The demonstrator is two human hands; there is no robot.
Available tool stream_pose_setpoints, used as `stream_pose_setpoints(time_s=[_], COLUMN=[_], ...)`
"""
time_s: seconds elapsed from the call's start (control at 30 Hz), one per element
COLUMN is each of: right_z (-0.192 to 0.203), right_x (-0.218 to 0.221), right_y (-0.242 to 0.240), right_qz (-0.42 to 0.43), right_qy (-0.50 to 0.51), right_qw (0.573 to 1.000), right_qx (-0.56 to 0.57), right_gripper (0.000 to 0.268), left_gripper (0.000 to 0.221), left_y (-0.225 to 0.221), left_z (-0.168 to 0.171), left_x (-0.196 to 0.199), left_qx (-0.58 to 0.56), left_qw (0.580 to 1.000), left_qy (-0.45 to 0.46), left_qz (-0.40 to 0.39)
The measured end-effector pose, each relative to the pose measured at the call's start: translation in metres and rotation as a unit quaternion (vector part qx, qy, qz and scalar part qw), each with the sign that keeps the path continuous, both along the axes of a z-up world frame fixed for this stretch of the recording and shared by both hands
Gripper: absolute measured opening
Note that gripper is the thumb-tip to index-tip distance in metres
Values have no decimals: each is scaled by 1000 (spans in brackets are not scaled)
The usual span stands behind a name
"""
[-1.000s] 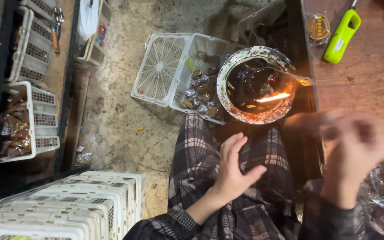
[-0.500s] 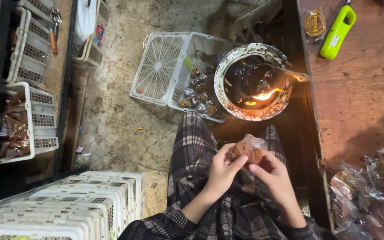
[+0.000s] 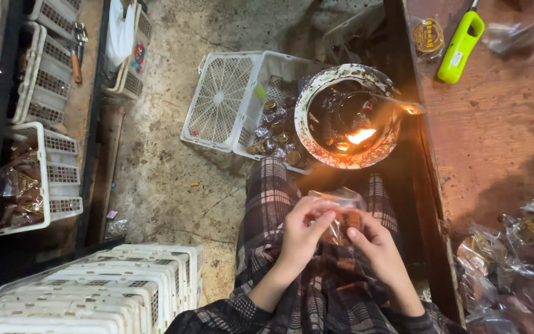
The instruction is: Sealing plastic bags containing snacks using a manual flame-sealing technique
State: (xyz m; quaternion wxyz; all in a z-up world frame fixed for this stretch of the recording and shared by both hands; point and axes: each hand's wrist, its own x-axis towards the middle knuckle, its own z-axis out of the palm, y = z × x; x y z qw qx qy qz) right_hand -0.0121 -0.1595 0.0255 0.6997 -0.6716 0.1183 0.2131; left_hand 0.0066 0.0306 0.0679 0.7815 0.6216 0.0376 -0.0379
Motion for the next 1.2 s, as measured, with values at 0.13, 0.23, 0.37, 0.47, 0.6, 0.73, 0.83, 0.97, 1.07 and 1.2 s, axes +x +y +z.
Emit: stream_pose_setpoints(time_s=[0.13, 0.23, 0.37, 0.47, 0.6, 0.73, 0.83, 0.97, 1.07, 1.2], right_z=[10, 19, 12, 14, 9, 15, -5, -14, -29, -45], right_x=[2, 4, -4, -7, -5, -6, -9, -11, -14, -16], right_y=[3, 12, 23, 27, 29, 23, 14, 14, 17, 16], right_qz=[6, -29, 17, 118, 94, 49, 74, 79, 6, -89], right_qy=[43, 61, -195, -194, -79, 55, 54, 70, 94, 100], right_qw=[999, 998, 965, 971, 992, 996, 982, 986, 967, 958], right_qx=[-15, -18, -174, -77, -23, 40, 168, 133, 239, 252], right_gripper=[40, 43, 50, 72, 72, 59, 50, 49, 39, 11], left_gripper=[6, 18, 19, 20, 30, 32, 32, 30, 23, 15], left_y=[0, -2, -8, -11, -11, -6, -3, -2, -1, -4], left_z=[-11, -16, -19, -15, -12, -14, -14, -13, -4, 3], left_x=[-2, -6, -13, -17, -15, -15, -14, -16, -17, -13], left_qx=[-99, -65, 1, -24, -59, -61, -72, -91, -133, 136], left_qw=[989, 992, 991, 994, 987, 973, 976, 977, 971, 987], left_qy=[103, 98, 99, 96, 151, 223, 196, 183, 166, -88], left_qz=[38, 53, 85, 39, 0, -8, -59, -57, -106, 6])
